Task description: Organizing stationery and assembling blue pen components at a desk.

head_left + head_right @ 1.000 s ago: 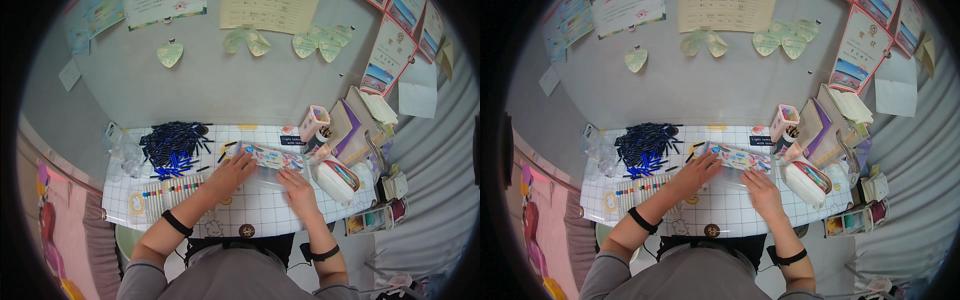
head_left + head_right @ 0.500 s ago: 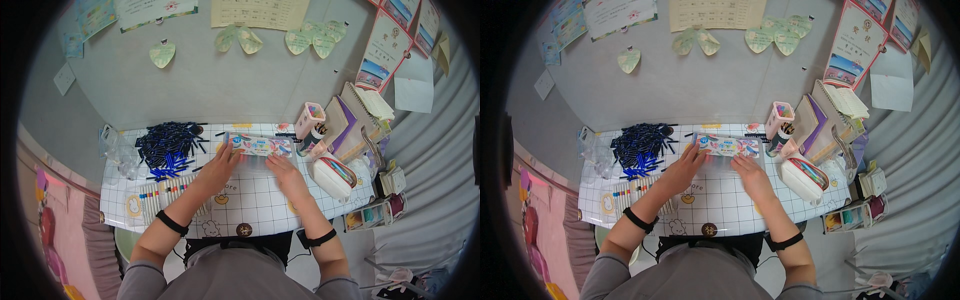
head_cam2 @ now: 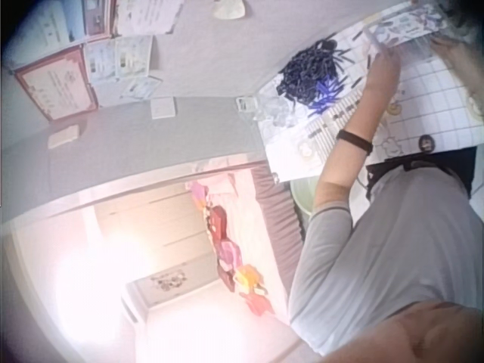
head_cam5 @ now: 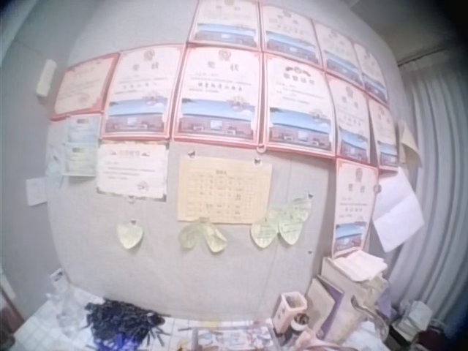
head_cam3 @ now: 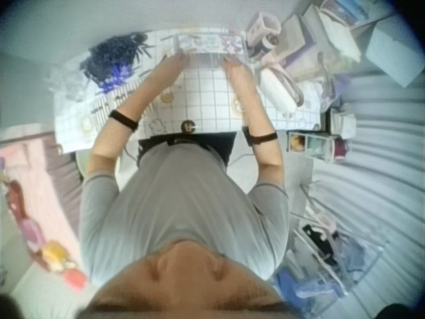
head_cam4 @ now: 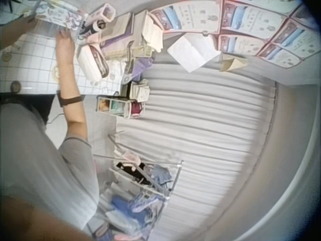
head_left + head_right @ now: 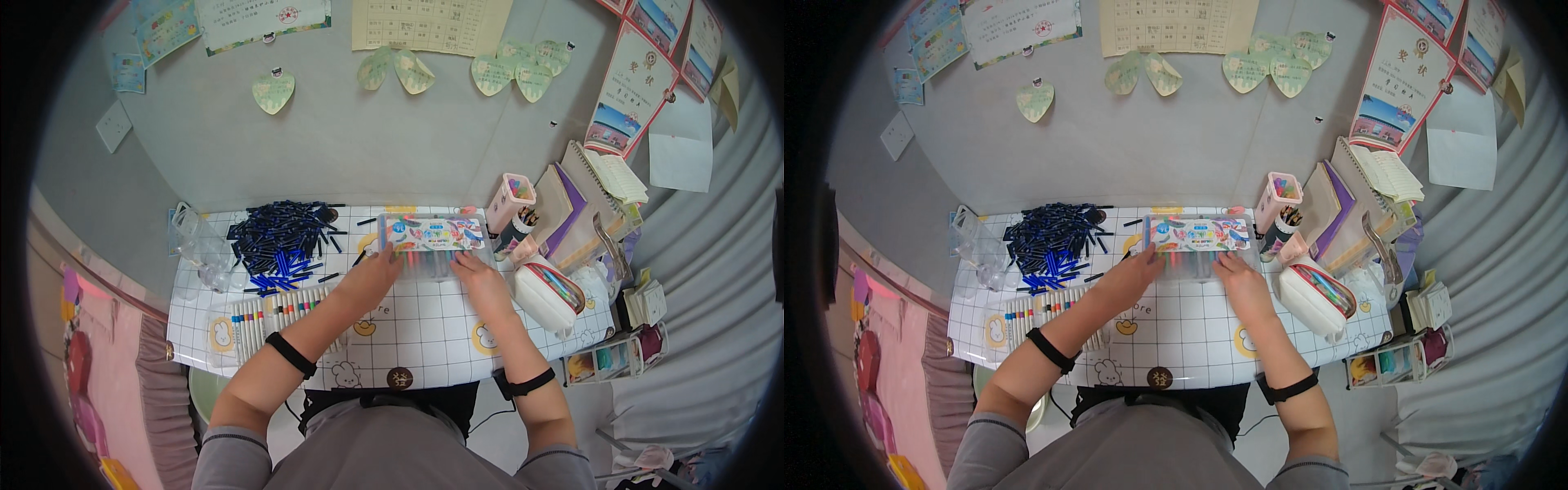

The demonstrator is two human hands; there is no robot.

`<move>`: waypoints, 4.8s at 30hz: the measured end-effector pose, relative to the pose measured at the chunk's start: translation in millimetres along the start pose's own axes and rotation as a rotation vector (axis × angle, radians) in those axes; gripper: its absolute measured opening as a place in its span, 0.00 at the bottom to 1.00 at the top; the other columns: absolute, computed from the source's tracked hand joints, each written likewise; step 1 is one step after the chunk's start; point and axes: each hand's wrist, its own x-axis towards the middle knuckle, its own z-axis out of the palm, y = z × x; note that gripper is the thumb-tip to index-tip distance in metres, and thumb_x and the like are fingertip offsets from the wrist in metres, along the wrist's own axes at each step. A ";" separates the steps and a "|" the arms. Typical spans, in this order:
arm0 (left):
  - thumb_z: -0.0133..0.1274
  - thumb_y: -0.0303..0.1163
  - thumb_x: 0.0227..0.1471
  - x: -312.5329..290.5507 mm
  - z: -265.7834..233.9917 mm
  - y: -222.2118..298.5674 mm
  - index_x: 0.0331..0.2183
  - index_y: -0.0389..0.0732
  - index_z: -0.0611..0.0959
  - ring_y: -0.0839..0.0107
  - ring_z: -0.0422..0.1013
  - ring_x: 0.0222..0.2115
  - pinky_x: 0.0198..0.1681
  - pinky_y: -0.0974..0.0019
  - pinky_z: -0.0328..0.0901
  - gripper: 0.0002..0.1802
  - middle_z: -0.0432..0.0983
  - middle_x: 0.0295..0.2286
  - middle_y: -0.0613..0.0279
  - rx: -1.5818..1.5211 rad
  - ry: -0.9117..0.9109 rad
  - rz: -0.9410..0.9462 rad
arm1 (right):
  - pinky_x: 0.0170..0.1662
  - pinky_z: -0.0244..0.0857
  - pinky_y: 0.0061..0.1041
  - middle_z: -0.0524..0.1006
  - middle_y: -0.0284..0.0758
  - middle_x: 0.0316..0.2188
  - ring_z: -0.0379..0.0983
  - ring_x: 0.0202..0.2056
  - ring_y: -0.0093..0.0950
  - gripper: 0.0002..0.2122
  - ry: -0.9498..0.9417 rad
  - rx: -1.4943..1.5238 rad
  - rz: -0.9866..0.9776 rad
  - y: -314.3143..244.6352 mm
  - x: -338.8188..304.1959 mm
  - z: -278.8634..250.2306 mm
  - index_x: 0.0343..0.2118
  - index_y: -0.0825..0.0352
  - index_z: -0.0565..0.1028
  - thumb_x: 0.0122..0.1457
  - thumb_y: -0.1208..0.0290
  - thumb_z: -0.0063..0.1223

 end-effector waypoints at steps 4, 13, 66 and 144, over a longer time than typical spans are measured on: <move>0.55 0.16 0.56 11.3 14.4 -13.1 0.65 0.32 0.70 0.38 0.76 0.56 0.55 0.52 0.78 0.35 0.62 0.66 0.26 0.015 0.092 -0.011 | 0.63 0.75 0.36 0.81 0.42 0.60 0.77 0.64 0.41 0.16 0.029 -0.008 0.030 -4.9 10.3 3.3 0.52 0.66 0.83 0.62 0.79 0.55; 0.57 0.19 0.56 13.6 4.2 -16.0 0.67 0.35 0.69 0.37 0.68 0.65 0.60 0.51 0.75 0.38 0.62 0.67 0.33 -0.069 0.077 -0.032 | 0.68 0.69 0.39 0.75 0.48 0.65 0.72 0.67 0.45 0.21 -0.025 -0.015 0.040 -0.7 17.4 4.4 0.61 0.68 0.77 0.65 0.79 0.56; 0.45 0.21 0.72 -214.6 -28.1 1.5 0.75 0.37 0.52 0.58 0.82 0.52 0.55 0.57 0.79 0.37 0.70 0.65 0.42 -1.334 0.533 -0.360 | 0.57 0.72 0.26 0.82 0.36 0.56 0.79 0.50 0.22 0.21 0.133 1.226 0.574 -129.4 -32.5 -28.7 0.68 0.68 0.73 0.74 0.77 0.53; 0.69 0.24 0.56 -95.0 -45.6 25.3 0.56 0.40 0.85 0.55 0.85 0.42 0.39 0.62 0.81 0.26 0.85 0.50 0.51 -0.609 0.534 0.088 | 0.47 0.80 0.33 0.86 0.46 0.43 0.87 0.44 0.42 0.17 -0.019 0.674 0.282 -93.3 -57.7 -63.2 0.53 0.70 0.78 0.65 0.71 0.68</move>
